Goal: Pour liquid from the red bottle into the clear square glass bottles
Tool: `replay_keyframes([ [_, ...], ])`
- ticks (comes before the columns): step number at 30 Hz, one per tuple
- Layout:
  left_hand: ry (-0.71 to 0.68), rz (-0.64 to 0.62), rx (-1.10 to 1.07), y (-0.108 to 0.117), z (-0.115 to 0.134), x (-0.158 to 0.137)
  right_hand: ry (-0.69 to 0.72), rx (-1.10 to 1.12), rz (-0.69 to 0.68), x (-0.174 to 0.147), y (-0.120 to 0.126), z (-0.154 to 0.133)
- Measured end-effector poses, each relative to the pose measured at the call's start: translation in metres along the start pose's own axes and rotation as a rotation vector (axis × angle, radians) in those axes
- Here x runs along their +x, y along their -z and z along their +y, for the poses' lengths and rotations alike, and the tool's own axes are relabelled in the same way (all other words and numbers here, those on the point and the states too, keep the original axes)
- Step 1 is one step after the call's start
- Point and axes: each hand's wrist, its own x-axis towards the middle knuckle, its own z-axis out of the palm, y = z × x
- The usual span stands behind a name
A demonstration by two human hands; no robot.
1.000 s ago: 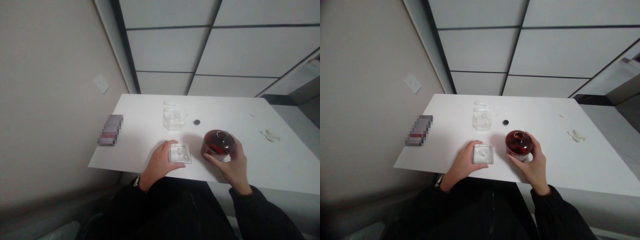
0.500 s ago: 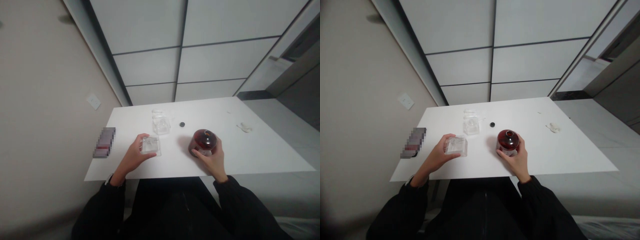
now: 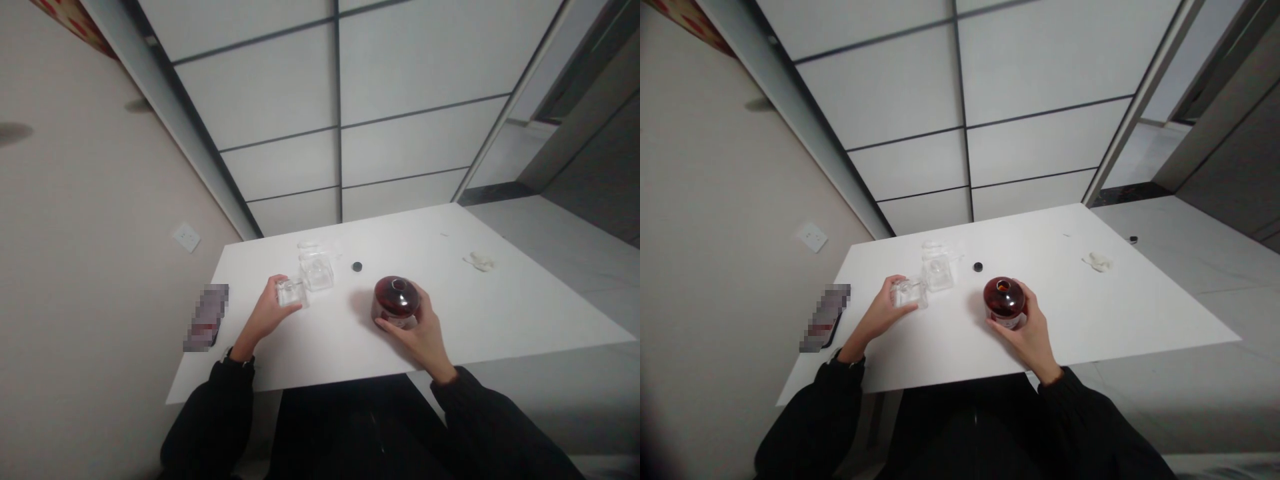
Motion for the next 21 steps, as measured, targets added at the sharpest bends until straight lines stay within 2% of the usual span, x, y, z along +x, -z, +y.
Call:
replay_keyframes([
  [4,-0.038,-0.02,0.081,0.006,-0.001,0.004,0.003,0.002,-0.004,0.001,0.0,-0.001],
  [8,-0.128,-0.029,0.173,0.01,0.015,0.016,-0.012,-0.003,-0.023,0.001,-0.001,0.001],
  [15,-0.254,-0.118,0.308,-0.006,0.036,0.054,-0.041,0.004,-0.001,-0.001,-0.003,0.008],
  [21,-0.263,-0.111,0.388,-0.009,0.041,0.051,-0.032,0.003,0.0,0.0,-0.004,0.007],
])
